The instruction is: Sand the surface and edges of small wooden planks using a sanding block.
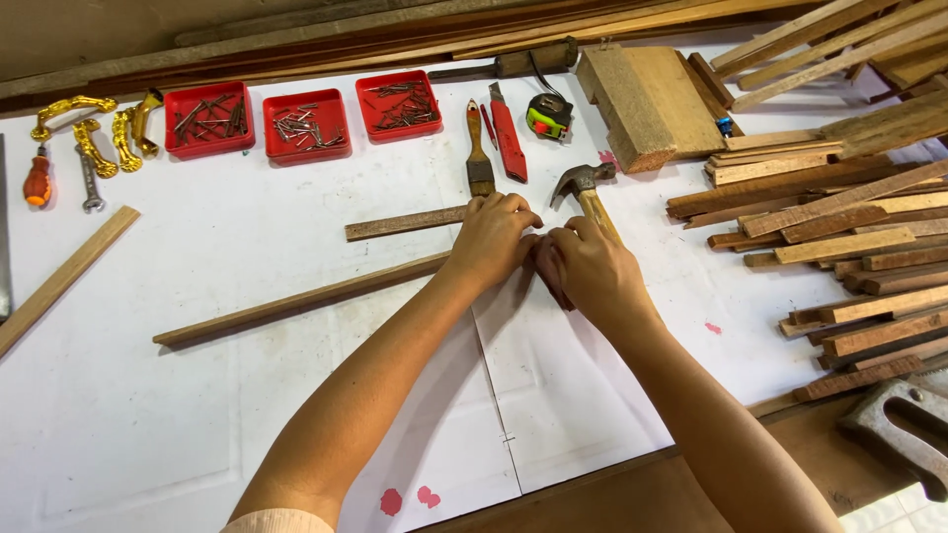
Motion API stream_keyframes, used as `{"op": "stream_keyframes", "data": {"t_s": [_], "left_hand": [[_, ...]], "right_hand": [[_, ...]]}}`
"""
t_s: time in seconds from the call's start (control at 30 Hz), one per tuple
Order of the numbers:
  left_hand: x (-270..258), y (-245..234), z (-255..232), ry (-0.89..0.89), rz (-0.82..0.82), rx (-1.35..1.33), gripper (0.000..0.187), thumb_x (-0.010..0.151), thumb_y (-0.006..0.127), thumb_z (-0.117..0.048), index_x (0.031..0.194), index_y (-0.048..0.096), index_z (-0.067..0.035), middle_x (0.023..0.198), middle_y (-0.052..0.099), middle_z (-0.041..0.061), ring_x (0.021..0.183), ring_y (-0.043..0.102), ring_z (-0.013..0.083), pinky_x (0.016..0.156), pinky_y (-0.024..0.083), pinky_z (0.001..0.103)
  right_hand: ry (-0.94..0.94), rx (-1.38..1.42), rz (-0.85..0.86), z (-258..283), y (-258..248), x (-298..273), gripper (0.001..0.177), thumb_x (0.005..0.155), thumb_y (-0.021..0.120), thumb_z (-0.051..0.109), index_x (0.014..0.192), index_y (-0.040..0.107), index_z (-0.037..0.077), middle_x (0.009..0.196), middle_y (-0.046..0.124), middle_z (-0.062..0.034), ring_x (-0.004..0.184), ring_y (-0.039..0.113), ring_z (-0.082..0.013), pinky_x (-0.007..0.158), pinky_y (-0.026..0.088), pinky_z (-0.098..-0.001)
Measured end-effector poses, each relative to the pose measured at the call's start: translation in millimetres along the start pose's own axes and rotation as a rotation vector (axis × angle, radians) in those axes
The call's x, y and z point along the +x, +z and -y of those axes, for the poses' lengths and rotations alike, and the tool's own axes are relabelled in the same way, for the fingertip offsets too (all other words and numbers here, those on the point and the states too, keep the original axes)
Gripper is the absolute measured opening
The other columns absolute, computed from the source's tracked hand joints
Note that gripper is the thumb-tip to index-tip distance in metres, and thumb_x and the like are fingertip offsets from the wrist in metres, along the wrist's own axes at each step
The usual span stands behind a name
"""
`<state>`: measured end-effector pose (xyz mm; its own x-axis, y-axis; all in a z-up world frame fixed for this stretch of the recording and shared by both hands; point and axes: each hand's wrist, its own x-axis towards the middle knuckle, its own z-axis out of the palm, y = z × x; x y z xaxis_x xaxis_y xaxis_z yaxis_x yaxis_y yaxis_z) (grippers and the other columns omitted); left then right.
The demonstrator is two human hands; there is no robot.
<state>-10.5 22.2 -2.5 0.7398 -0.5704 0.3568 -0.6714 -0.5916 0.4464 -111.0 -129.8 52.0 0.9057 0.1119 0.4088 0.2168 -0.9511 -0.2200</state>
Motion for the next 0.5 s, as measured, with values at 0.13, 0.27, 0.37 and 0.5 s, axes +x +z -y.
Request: {"op": "stream_keyframes", "data": {"t_s": [0.13,0.27,0.37,0.5], "left_hand": [[-12.7,-32.3,5.4,0.001,-0.05,0.05,0.022,0.087,0.077,-0.023,0.108,0.077,-0.016,0.113,0.068,0.0,0.115,0.059,0.0221,0.102,0.043,0.045],[-34.4,-64.2,21.0,-0.052,-0.037,0.051,0.024,0.084,0.079,-0.022,0.107,0.076,-0.015,0.104,0.072,0.002,0.102,0.066,0.0252,0.089,0.052,0.043],[-59.8,-85.4,36.6,-0.116,-0.035,0.049,0.024,0.084,0.079,-0.023,0.106,0.076,-0.014,0.097,0.074,0.003,0.095,0.07,0.0262,0.084,0.056,0.042],[-92.5,-118.8,50.5,-0.22,0.009,0.068,0.027,0.081,0.081,-0.028,0.103,0.076,-0.013,0.099,0.075,0.003,0.092,0.072,0.0255,0.082,0.057,0.042]], "right_hand": [[-0.129,0.053,-0.073,24.2,4.3,10.3,0.018,0.088,0.075,0.016,0.104,0.074,0.008,0.108,0.071,-0.007,0.096,0.07,-0.0276,0.077,0.059,-0.041],[-0.223,0.132,-0.084,50.2,15.5,16.5,0.026,0.086,0.075,0.009,0.112,0.074,0.007,0.111,0.071,-0.0072,0.103,0.068,-0.0283,0.079,0.058,-0.0398],[-0.28,0.162,-0.073,69.0,28.3,20.9,0.027,0.086,0.074,0.008,0.112,0.073,0.006,0.114,0.071,-0.0083,0.106,0.068,-0.0298,0.082,0.058,-0.04],[-0.388,0.199,-0.032,90.5,49.1,29.0,0.026,0.086,0.075,0.009,0.112,0.074,0.007,0.114,0.072,-0.0093,0.104,0.067,-0.0313,0.087,0.056,-0.0435]]}}
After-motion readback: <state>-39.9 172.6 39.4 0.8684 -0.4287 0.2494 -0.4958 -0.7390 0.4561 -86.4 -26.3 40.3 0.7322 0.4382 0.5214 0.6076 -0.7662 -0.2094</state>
